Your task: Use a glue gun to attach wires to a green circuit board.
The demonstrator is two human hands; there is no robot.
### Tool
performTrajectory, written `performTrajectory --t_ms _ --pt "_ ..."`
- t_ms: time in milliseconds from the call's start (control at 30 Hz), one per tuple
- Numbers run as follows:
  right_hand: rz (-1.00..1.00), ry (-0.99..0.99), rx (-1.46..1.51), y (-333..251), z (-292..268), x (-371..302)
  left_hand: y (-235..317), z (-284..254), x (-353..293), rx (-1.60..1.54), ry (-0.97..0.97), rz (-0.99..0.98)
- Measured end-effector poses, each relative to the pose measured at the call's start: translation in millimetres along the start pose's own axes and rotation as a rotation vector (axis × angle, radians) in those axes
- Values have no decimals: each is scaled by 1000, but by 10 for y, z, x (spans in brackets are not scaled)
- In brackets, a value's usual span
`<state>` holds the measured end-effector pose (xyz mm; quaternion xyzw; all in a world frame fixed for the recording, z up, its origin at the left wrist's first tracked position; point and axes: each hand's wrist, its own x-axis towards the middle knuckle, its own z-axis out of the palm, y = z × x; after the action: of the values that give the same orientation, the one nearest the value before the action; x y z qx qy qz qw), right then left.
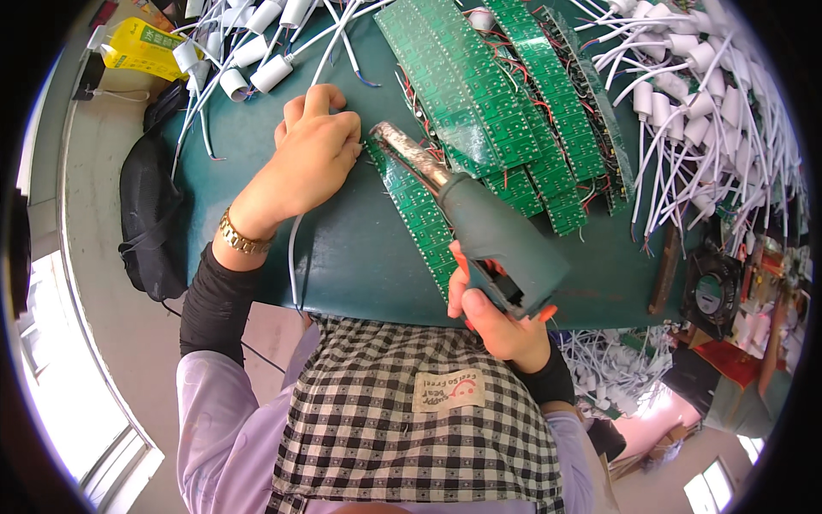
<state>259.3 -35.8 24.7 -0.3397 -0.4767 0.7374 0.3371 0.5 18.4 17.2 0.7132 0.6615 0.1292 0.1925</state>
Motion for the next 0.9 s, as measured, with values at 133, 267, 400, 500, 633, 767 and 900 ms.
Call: performTrajectory --t_ms 133,267,400,500,633,767,900 --pt "42 2 -31 -54 50 53 16 14 -2 23 0 -32" --pt "11 -1 9 -7 11 80 -8 35 -9 -32 16 -29" --pt "41 7 17 -43 36 81 -4 25 -8 -40 18 -34" --pt "14 77 64 -31 72 94 0 32 1 -20 37 -12" --pt "-58 51 58 66 -16 58 28 -4 -6 55 -15 -66" --pt "-116 73 176 96 -82 41 28 -4 -8 57 -15 -62" --pt "-157 129 300 135 -109 45 9 20 -21 69 -1 -48"
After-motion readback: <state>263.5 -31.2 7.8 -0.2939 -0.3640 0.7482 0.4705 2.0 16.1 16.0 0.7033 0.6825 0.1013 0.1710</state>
